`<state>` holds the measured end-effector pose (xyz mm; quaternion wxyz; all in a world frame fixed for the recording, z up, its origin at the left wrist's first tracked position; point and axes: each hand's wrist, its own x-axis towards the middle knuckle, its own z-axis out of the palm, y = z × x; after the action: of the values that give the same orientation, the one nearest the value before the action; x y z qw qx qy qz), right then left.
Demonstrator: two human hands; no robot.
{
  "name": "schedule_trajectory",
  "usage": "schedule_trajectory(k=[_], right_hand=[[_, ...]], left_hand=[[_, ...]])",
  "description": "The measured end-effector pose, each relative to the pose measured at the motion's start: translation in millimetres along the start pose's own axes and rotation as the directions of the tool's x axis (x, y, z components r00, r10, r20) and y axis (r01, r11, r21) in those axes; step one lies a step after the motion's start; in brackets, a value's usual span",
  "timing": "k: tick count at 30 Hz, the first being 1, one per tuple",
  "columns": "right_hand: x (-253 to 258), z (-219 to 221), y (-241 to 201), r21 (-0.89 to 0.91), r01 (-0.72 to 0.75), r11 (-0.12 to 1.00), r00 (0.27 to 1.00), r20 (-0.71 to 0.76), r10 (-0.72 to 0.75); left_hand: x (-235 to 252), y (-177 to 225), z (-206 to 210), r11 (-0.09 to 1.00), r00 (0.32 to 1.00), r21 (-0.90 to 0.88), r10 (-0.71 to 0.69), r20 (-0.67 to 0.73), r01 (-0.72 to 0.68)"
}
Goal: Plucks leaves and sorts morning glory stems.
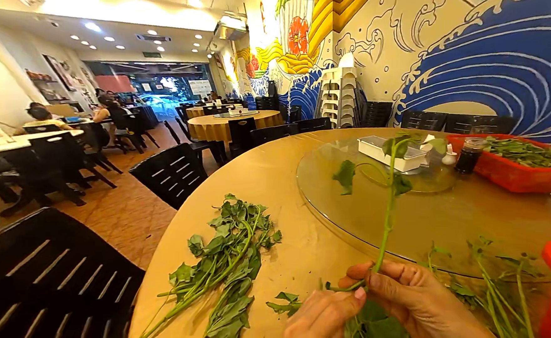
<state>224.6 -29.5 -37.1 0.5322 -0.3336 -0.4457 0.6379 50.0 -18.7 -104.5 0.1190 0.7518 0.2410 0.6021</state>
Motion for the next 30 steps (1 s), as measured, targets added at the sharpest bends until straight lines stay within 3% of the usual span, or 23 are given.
schedule_trajectory(k=[3,6,9,13,15,18,21,23,26,28,30], right_hand=[[0.3,0.9,6.3,-0.202,0.097,0.974,0.993,-0.041,-0.108],[-0.1,3.1,11.5,-0.385,0.198,0.901,0.979,0.033,-0.201],[-1.6,5.7,12.5,-0.439,0.221,0.871,0.975,0.101,-0.197],[-1.0,4.9,16.6,-0.556,0.237,0.797,0.959,0.003,-0.284],[-0.2,-0.6,18.5,-0.725,0.297,0.621,0.918,0.037,-0.396],[0.2,-4.0,18.9,-0.890,0.386,0.244,0.808,0.198,-0.554],[-3.0,2.0,20.8,-0.920,0.382,0.083,0.764,0.265,-0.588],[-4.3,3.5,20.7,-0.916,0.384,0.117,0.782,0.255,-0.569],[-7.0,-4.5,6.2,-0.860,0.357,0.365,0.878,0.175,-0.446],[-13.4,-11.0,-13.9,-0.821,0.280,0.497,0.945,0.144,-0.294],[-20.6,-19.9,-35.3,-0.824,0.237,0.515,0.970,0.230,-0.078]], left_hand=[[-2.9,0.9,7.1,0.993,0.996,-0.069,-0.093,-0.020,0.091],[-1.9,9.4,12.6,0.951,0.961,-0.166,-0.271,-0.047,0.260],[1.7,17.5,14.6,0.900,0.920,-0.236,-0.389,-0.058,0.366],[2.7,20.4,16.0,0.861,0.899,-0.304,-0.436,-0.028,0.408],[3.4,18.9,13.7,0.870,0.907,-0.295,-0.421,-0.024,0.396],[5.2,17.0,10.4,0.928,0.937,-0.157,-0.348,-0.037,0.338],[4.4,16.6,9.1,0.955,0.955,-0.043,-0.295,-0.031,0.293],[4.8,15.7,7.2,0.939,0.942,-0.098,-0.334,-0.042,0.329],[12.2,10.6,-2.2,0.863,0.874,-0.245,-0.476,-0.097,0.442],[17.5,3.1,-11.4,0.819,0.823,-0.311,-0.544,-0.161,0.481],[21.6,-2.1,-18.7,0.802,0.792,-0.356,-0.571,-0.218,0.480]])
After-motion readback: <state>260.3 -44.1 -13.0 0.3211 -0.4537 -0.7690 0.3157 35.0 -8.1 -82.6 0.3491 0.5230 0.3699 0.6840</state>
